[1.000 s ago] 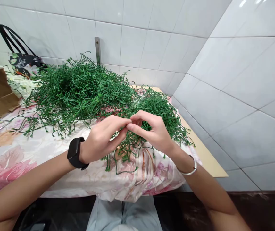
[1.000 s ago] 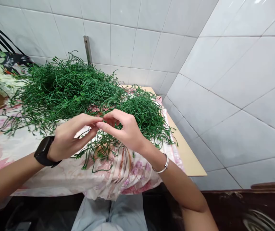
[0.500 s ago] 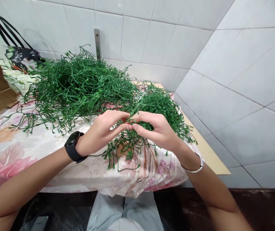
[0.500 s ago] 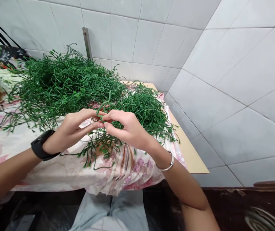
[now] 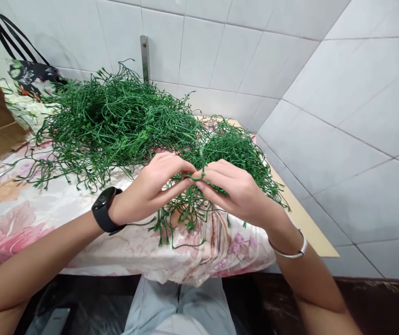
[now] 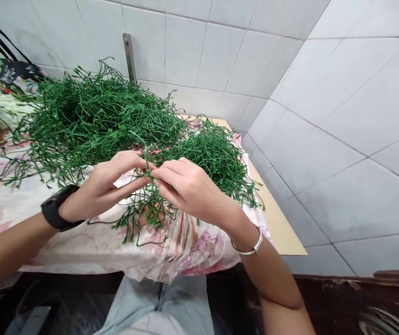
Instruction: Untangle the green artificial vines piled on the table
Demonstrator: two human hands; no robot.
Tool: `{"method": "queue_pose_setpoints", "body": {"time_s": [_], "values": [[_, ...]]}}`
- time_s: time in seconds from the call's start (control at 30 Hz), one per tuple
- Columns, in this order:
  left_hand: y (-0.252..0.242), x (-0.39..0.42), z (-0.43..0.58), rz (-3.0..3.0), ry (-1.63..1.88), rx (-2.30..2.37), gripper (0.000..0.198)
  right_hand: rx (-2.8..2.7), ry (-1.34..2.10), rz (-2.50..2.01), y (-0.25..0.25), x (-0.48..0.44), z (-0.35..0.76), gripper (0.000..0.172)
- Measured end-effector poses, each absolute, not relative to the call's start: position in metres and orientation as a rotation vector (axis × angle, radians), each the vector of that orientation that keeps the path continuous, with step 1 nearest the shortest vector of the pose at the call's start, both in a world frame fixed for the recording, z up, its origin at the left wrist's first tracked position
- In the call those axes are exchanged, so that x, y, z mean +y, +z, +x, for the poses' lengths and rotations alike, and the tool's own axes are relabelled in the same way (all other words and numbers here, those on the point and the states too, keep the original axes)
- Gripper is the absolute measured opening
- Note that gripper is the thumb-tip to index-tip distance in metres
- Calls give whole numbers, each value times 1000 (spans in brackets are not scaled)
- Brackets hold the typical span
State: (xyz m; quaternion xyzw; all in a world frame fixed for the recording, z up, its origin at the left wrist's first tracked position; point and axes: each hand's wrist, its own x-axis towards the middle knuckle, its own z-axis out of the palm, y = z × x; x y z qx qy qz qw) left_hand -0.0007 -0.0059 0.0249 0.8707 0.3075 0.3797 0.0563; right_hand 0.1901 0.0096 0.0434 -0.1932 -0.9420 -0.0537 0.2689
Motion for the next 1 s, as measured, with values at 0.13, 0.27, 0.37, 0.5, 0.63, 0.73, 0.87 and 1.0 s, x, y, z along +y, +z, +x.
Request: {"method": "queue_pose_setpoints", "body": {"time_s": [0.13, 0.27, 0.37, 0.5, 0.63, 0.73, 0.87, 1.0], "values": [[23, -5, -1, 2736, 1127, 1021, 11, -2582, -216, -575, 41, 12, 192, 19], [20, -3, -1, 2840, 1010, 1037, 16, -2616, -268, -584, 39, 15, 191, 20], [19, -4, 0, 2897, 986, 1079, 16, -2622, -321, -558, 39, 15, 189, 19], [18, -7, 2, 2957, 961, 1145, 19, -2549, -453, -553, 40, 13, 187, 18], [20, -9, 0, 2986, 1024, 1122, 18, -2484, -445, -571, 40, 11, 186, 14], [25, -11, -2, 2899, 1059, 1028, 15, -2496, -281, -592, 43, 8, 186, 12], [33, -16, 0, 2592, 1066, 987, 14, -2539, 69, -519, 47, 6, 187, 10], [32, -18, 2, 2318, 979, 968, 20, -2561, 318, -474, 48, 3, 187, 10]]}}
